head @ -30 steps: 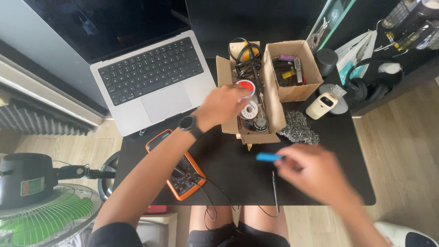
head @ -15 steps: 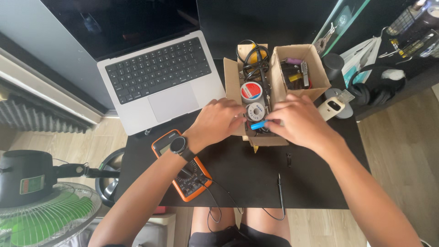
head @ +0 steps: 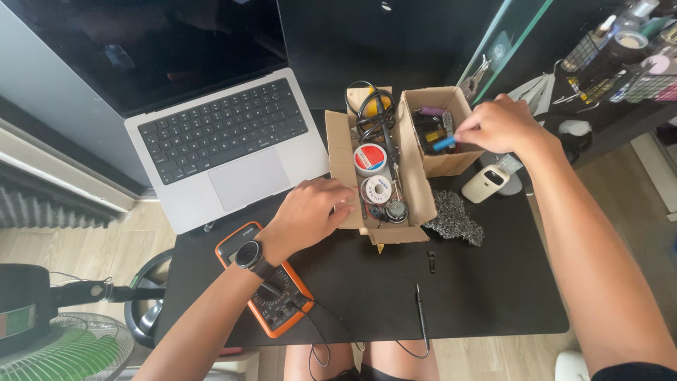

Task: The person assembles electronic components by inserting a small circuit board into a metal flashlight housing, handling wires and batteries, and using a multimeter to test the connections.

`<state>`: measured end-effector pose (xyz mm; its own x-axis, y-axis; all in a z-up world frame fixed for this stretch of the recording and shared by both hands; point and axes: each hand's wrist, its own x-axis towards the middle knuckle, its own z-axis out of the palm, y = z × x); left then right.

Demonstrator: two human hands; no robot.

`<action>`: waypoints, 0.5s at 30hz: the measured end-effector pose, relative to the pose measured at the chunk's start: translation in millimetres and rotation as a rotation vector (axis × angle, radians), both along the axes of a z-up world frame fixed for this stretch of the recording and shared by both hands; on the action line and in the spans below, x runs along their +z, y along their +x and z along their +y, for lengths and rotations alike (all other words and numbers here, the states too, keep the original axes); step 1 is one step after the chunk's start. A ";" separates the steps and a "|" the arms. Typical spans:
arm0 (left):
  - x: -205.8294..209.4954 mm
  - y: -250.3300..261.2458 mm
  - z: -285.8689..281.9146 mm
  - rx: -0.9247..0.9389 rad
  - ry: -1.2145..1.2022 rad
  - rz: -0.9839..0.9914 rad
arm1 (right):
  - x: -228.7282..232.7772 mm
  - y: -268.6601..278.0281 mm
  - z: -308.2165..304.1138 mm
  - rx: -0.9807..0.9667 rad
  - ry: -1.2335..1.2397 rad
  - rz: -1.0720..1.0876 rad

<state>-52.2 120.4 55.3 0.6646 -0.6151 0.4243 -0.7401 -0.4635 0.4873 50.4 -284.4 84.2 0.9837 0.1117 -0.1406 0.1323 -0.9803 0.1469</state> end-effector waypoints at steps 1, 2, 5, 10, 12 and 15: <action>-0.3 0.2 1.1 0.000 0.000 -0.011 | -0.2 -0.2 3.7 -0.027 -0.015 0.074; -0.6 0.3 1.4 0.003 0.002 0.001 | 0.2 -1.4 7.7 -0.056 -0.031 0.148; 0.2 0.2 1.7 -0.003 0.001 0.017 | 6.0 -7.3 22.7 -0.033 -0.051 0.225; 2.3 -1.5 -0.4 -0.009 0.011 0.039 | 26.1 -6.1 64.2 -0.218 -0.146 0.374; 3.6 -2.9 -0.8 -0.009 -0.002 0.028 | 24.9 -3.7 71.6 -0.213 -0.185 0.423; 5.2 -4.6 0.5 -0.013 -0.011 0.035 | 2.4 10.8 75.0 -0.063 -0.255 0.448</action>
<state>-56.8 120.9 60.5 0.6707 -0.6197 0.4076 -0.7288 -0.4482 0.5177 61.2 -209.4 86.7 0.8245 -0.0382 -0.5645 0.1789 -0.9289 0.3242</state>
